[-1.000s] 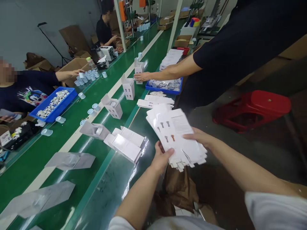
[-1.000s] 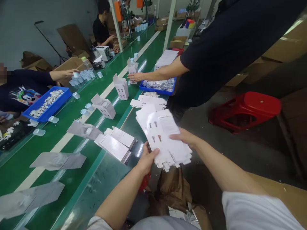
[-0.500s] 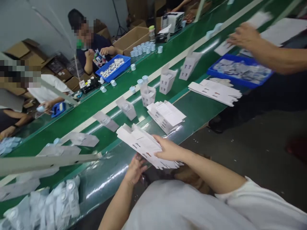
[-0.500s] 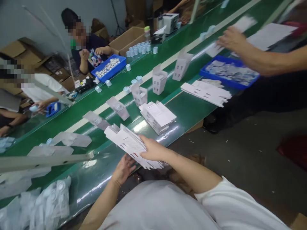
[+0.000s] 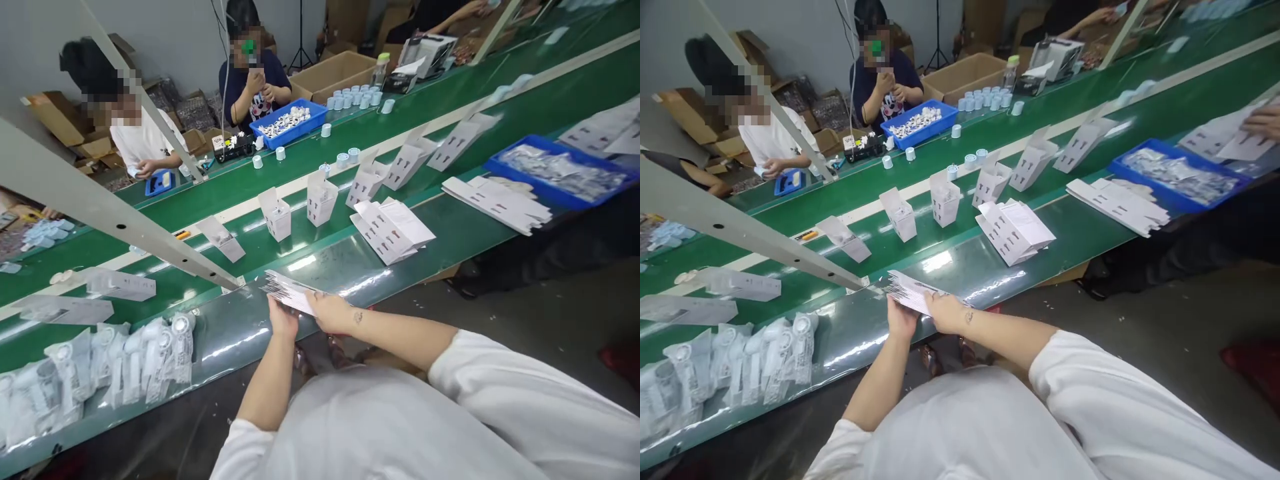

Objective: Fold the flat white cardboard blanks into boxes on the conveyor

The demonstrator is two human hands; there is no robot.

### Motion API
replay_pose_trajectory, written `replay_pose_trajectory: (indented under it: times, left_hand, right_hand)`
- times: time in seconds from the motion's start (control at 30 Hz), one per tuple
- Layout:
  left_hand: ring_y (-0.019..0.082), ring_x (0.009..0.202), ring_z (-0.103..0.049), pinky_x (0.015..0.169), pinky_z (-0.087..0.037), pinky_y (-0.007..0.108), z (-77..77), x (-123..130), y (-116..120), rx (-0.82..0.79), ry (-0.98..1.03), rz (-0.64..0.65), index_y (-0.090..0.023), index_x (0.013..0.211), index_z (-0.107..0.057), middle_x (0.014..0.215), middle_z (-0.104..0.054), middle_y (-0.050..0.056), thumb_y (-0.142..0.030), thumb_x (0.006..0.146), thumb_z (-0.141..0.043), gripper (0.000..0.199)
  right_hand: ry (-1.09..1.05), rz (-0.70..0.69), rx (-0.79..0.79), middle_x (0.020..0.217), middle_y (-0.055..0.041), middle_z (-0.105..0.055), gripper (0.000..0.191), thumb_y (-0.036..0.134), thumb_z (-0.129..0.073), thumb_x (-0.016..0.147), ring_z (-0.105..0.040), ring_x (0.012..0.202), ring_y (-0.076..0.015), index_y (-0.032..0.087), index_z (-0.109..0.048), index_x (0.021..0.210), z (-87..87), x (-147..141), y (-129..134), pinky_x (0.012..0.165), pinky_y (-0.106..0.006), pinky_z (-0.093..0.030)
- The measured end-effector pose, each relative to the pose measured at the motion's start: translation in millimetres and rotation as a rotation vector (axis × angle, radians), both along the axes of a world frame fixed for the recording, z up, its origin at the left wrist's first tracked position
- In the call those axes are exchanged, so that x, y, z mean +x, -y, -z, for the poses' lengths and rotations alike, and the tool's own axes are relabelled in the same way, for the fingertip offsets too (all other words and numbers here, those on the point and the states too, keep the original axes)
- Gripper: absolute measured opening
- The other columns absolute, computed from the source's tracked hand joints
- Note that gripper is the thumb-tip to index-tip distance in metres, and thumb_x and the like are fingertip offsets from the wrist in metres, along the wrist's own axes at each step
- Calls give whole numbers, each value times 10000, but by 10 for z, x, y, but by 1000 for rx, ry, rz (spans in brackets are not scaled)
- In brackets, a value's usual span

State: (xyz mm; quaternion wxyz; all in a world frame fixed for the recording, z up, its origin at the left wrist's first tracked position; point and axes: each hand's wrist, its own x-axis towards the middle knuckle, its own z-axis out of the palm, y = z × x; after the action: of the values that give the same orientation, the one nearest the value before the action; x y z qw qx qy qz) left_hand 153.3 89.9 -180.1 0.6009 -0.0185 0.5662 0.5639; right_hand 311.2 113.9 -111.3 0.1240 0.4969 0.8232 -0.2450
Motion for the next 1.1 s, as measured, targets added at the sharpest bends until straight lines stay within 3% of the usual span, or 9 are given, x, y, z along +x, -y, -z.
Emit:
replay_pose_trajectory:
  times: [0.13,0.23,0.33,0.57,0.73,0.87,0.93,1.0,1.1]
  left_hand:
    - [310,1419,-454,1035,-519,514,15,-273,119,-40,-6,-7,-320,1247,-602,1512,-470,97,-717,937,-354,561]
    - [274,1344,-530,1063,-509,435,96,-456,262,-138,-29,21,-233,1087,-639,1356,-561,151,-542,953,-512,360]
    - [250,1174,-636,1052,-513,415,174,-351,400,-160,10,109,-183,959,-623,1139,-645,151,-359,853,-722,228]
    - [316,1072,-688,1015,-516,511,-130,-161,545,189,136,439,-182,1172,-632,1166,-725,118,-233,458,-967,791]
    - [312,1029,-671,1000,-505,499,-571,-604,392,241,-536,637,-205,1118,-641,1063,-730,73,-136,573,-853,589]
    - [396,1312,-521,1209,-273,548,-697,-884,204,376,-952,758,-249,1099,-699,1182,-693,104,-25,593,-757,557]
    - [410,1389,-456,1250,-158,561,-601,-970,111,472,-932,774,-240,1069,-719,1225,-679,147,-24,613,-744,506]
    - [406,1375,-483,1251,-134,571,-427,-1029,39,507,-872,770,-239,992,-729,1190,-690,173,-58,653,-744,384]
    - [391,1271,-582,1233,-174,585,-155,-1093,14,500,-848,749,-261,847,-698,1078,-719,164,-135,689,-764,212]
  right_hand:
    - [-28,161,4,1253,-206,-662,553,296,-608,877,-678,1111,-377,158,-434,1383,-13,39,-52,935,-479,-513]
    - [-85,320,-26,1261,-228,-651,603,325,-681,826,-669,1133,-394,141,-448,1351,43,87,-222,940,-496,-510]
    - [-199,486,-81,1200,-221,-677,614,294,-776,724,-658,1149,-409,134,-512,1255,114,137,-329,948,-504,-512]
    - [-766,626,-308,1351,-134,-655,595,372,-648,841,-675,1173,-258,199,-416,1362,206,109,62,927,-401,-577]
    - [-1075,662,-608,1358,-150,-648,652,534,-679,815,-654,1209,-301,230,-493,1362,394,-75,214,968,-482,-562]
    - [-1070,706,-695,1360,-135,-637,632,628,-751,752,-636,1229,-284,260,-617,1249,390,200,215,962,-450,-568]
    - [-985,610,-831,1178,-141,-716,600,618,-828,674,-714,1031,-266,208,-699,1092,269,470,278,830,-396,-606]
    - [-816,329,-1113,1027,-113,-748,610,602,-868,623,-731,826,-220,173,-725,1033,96,708,337,691,-333,-600]
    - [-641,-40,-1255,1094,-106,-738,711,617,-822,675,-731,866,-220,179,-675,1215,-111,783,249,750,-350,-594]
